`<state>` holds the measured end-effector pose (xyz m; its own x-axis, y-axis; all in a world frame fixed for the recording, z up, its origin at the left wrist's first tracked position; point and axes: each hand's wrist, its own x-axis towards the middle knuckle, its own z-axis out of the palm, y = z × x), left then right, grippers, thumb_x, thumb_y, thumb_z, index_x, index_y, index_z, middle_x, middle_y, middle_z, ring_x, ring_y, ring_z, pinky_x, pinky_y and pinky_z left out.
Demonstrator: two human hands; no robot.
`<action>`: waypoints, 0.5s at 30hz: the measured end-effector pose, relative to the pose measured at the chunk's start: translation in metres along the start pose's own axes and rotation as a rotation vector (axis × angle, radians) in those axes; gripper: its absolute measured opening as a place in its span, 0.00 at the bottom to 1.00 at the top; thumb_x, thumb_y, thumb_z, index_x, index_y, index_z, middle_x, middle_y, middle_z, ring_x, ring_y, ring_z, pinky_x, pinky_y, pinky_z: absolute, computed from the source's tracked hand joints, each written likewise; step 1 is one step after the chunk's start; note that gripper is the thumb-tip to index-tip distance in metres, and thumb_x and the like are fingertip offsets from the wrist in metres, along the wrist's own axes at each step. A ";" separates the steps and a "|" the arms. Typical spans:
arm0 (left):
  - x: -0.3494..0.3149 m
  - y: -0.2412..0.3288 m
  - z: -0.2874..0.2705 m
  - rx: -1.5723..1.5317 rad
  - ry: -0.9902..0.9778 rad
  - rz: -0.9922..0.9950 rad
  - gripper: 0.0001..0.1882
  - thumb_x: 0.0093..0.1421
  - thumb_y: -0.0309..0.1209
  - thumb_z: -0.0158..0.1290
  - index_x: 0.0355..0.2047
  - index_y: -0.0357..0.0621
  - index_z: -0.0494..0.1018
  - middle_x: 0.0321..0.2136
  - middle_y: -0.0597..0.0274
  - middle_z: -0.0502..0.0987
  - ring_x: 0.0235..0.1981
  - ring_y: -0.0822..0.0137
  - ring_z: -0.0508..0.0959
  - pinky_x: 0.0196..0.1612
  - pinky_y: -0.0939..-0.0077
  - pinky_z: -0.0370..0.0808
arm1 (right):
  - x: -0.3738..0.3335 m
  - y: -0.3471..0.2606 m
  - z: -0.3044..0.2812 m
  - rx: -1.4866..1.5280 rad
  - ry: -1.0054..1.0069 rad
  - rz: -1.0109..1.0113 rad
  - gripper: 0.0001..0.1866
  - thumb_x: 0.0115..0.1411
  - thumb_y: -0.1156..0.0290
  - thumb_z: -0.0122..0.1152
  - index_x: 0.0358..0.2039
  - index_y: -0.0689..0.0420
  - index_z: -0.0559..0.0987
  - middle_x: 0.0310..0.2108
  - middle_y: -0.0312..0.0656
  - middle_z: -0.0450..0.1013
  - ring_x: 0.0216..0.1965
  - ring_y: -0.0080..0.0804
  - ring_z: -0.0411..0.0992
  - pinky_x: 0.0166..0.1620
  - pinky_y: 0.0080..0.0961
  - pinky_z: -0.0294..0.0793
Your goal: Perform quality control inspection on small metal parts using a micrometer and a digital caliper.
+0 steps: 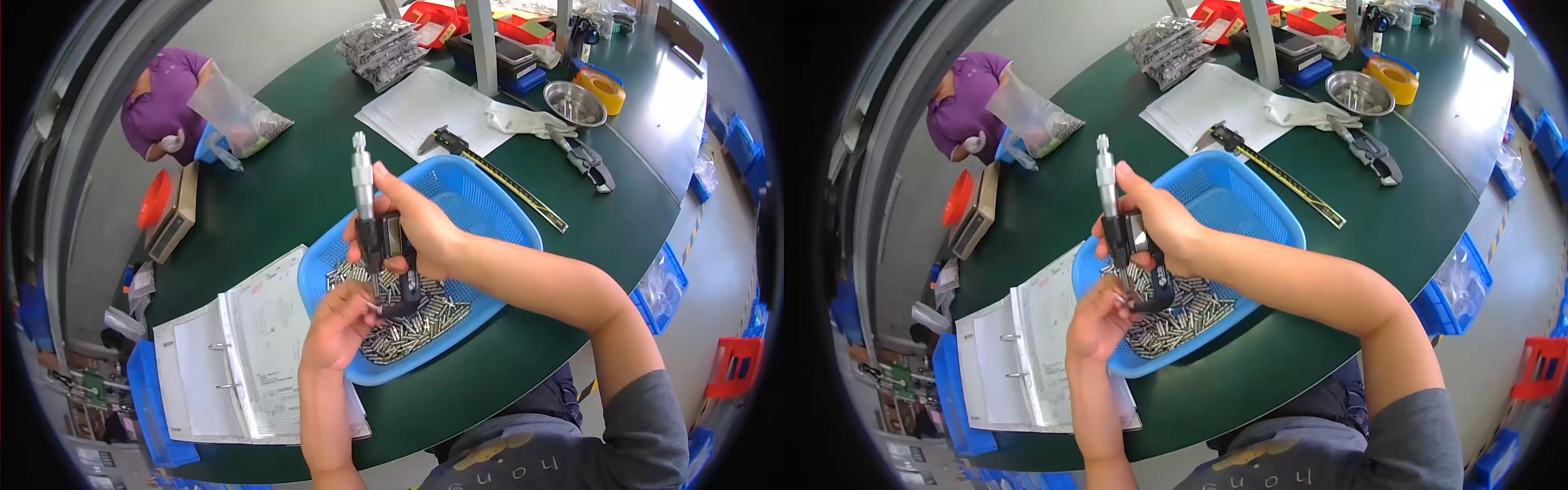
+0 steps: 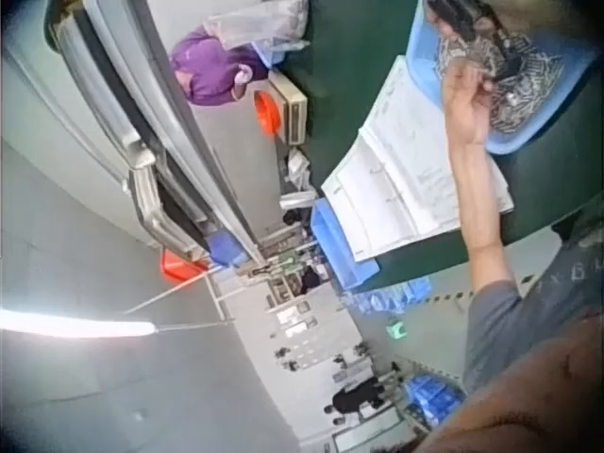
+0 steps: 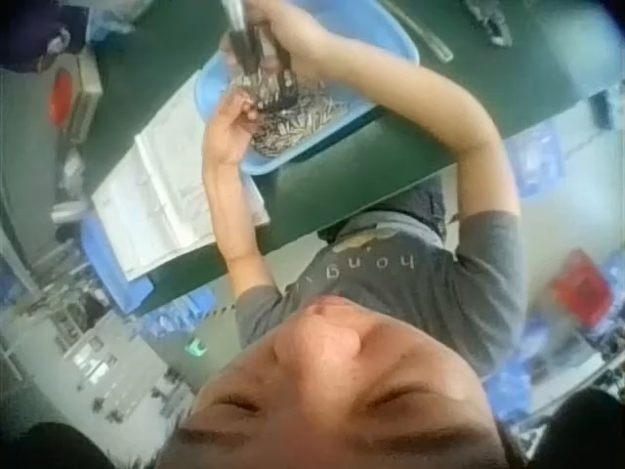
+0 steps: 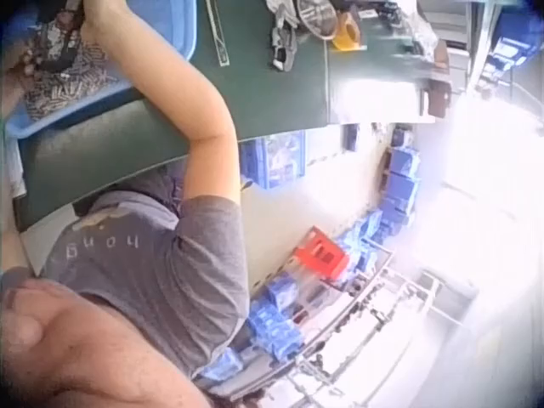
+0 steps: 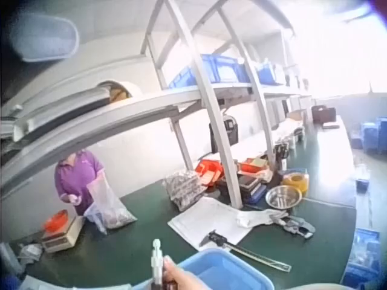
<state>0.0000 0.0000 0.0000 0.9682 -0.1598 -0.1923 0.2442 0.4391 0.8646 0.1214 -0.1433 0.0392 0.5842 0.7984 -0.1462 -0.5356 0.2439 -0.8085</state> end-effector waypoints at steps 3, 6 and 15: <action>0.012 0.001 0.007 -0.288 -0.039 0.165 0.08 0.53 0.32 0.50 0.28 0.40 0.67 0.25 0.65 0.69 0.27 0.74 0.68 0.33 0.82 0.66 | 0.002 -0.011 -0.010 0.046 0.120 -0.075 0.35 0.55 0.40 0.28 0.26 0.61 0.73 0.21 0.46 0.71 0.13 0.23 0.62 0.13 0.14 0.55; 0.016 0.001 0.017 0.387 0.199 0.203 0.04 0.50 0.27 0.46 0.23 0.39 0.69 0.22 0.66 0.69 0.25 0.76 0.68 0.30 0.82 0.66 | 0.005 -0.021 -0.021 0.111 0.302 -0.210 0.34 0.55 0.42 0.29 0.28 0.62 0.72 0.21 0.46 0.71 0.13 0.23 0.62 0.13 0.14 0.55; 0.058 -0.009 -0.013 1.783 0.423 0.265 0.08 0.44 0.30 0.51 0.26 0.44 0.73 0.30 0.52 0.70 0.34 0.52 0.70 0.35 0.61 0.67 | 0.010 0.001 -0.020 0.218 0.340 -0.225 0.30 0.54 0.48 0.34 0.36 0.66 0.70 0.25 0.47 0.72 0.10 0.26 0.59 0.10 0.16 0.53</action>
<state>0.0543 -0.0016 -0.0252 0.9829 0.0771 0.1674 0.0353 -0.9702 0.2397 0.1393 -0.1463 0.0257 0.8478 0.4956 -0.1890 -0.4673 0.5293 -0.7082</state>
